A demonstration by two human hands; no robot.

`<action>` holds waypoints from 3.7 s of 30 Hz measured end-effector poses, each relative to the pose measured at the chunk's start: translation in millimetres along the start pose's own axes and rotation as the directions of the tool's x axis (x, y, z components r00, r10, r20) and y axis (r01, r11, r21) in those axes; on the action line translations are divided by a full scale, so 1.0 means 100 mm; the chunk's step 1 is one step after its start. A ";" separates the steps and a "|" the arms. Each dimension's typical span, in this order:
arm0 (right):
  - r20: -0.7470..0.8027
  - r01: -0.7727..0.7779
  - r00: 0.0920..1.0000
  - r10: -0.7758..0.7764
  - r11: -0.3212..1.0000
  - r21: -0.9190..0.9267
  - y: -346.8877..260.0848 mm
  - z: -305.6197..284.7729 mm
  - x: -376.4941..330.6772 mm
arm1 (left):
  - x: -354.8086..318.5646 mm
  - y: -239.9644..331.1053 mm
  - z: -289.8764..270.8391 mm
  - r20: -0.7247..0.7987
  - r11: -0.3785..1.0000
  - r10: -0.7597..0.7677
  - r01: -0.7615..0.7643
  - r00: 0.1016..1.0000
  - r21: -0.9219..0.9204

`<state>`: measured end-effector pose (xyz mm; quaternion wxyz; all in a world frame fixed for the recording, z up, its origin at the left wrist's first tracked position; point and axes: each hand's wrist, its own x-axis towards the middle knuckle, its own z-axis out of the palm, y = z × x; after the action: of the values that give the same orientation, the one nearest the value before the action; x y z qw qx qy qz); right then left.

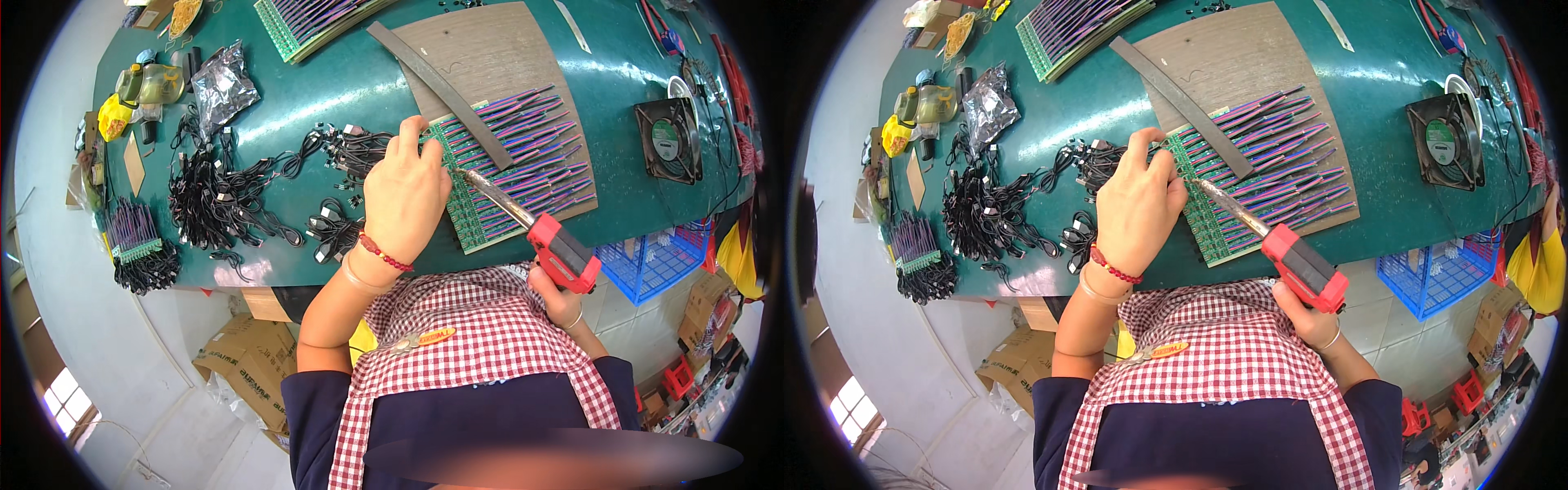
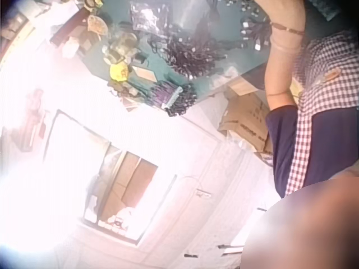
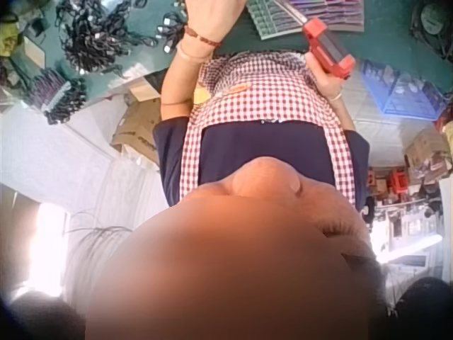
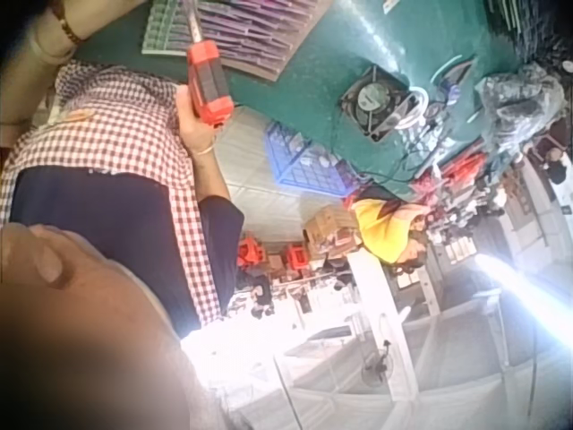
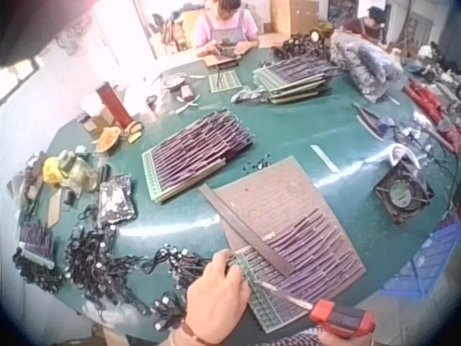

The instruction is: The person solders wiring harnesses to LED circuit boards using a soldering iron and solder wire.

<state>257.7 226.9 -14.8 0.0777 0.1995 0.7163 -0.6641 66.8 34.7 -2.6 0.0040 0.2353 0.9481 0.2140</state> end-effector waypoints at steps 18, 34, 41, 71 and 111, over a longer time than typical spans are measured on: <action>-0.135 0.110 0.987 -0.088 0.980 0.164 0.04 -0.04 0.06 | 0.02 -0.10 0.23 -0.217 0.970 0.187 -0.215 0.958 -0.115; -0.081 0.130 0.989 -0.120 0.984 0.126 0.13 -0.05 0.03 | -0.05 -0.06 0.05 -0.060 0.990 0.062 -0.069 0.996 -0.125; -0.026 0.037 0.999 -0.037 0.999 0.030 0.05 -0.01 -0.01 | -0.02 -0.08 0.06 -0.025 0.993 0.096 -0.098 0.995 -0.070; -0.160 0.148 0.980 -0.118 0.971 0.186 0.04 -0.02 0.05 | 0.07 -0.12 0.07 -0.001 0.968 0.227 -0.226 0.974 -0.113; 0.007 -0.071 0.997 0.071 0.978 0.196 0.16 -0.01 -0.04 | 0.07 -0.11 -0.02 0.128 0.986 0.137 -0.147 0.982 0.075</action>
<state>267.5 227.9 -27.5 0.0816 0.2316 0.6399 -0.7282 55.3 28.5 -5.0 0.0370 0.3151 0.9349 0.1589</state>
